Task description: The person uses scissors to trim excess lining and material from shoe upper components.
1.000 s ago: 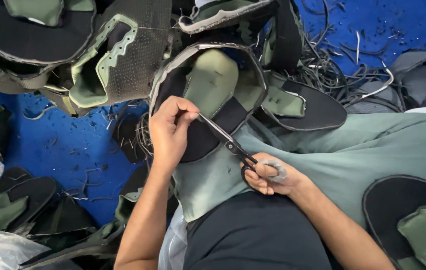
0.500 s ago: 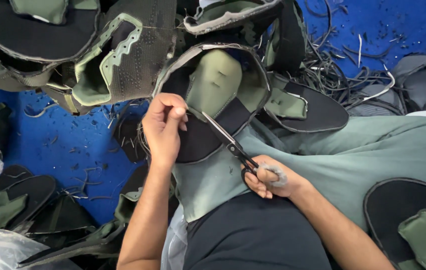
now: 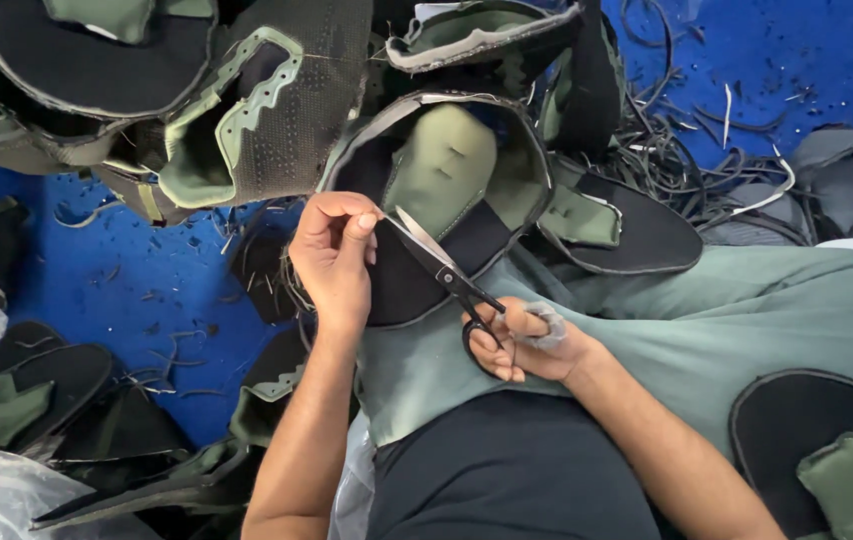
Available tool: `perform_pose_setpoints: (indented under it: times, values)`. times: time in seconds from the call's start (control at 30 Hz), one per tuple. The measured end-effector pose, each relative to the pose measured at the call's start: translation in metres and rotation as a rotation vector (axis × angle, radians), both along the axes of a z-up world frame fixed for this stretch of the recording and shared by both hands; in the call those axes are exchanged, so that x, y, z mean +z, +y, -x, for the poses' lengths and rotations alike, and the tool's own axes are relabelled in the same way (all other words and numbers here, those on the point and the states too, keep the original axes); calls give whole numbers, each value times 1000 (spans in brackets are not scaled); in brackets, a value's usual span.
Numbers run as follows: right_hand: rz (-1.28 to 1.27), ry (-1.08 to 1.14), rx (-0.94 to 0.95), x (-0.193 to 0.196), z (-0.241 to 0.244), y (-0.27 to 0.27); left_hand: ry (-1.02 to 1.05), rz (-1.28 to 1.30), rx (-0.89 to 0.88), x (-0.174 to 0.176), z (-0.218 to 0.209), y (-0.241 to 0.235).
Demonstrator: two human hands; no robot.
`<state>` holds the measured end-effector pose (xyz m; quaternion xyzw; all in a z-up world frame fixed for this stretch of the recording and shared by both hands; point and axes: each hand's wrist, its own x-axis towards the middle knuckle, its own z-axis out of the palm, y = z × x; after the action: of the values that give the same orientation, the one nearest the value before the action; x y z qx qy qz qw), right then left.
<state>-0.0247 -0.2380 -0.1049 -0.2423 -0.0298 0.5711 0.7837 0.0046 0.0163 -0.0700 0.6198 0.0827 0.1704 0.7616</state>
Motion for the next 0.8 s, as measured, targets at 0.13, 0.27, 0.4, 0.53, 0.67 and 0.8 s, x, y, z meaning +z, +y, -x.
perform_pose_setpoints:
  times: [0.13,0.27,0.4,0.53,0.67,0.8]
  values:
    - [-82,-7,-9,-18,6,-5,-21,-42,-33,-5,2,0]
    - [110,-44,-27,-20,14,-7,-69,1,-10,8,6,5]
    - [-11,-106,30,-14,25,-14,-107,-10,313,27,14,13]
    - [157,-18,-60,-5,22,-11,-82,-656,386,35,30,13]
    - [40,-122,28,-5,26,-29,54,-921,150,64,42,17]
    - [-193,36,203,11,36,-56,-66,-918,26,116,54,27]
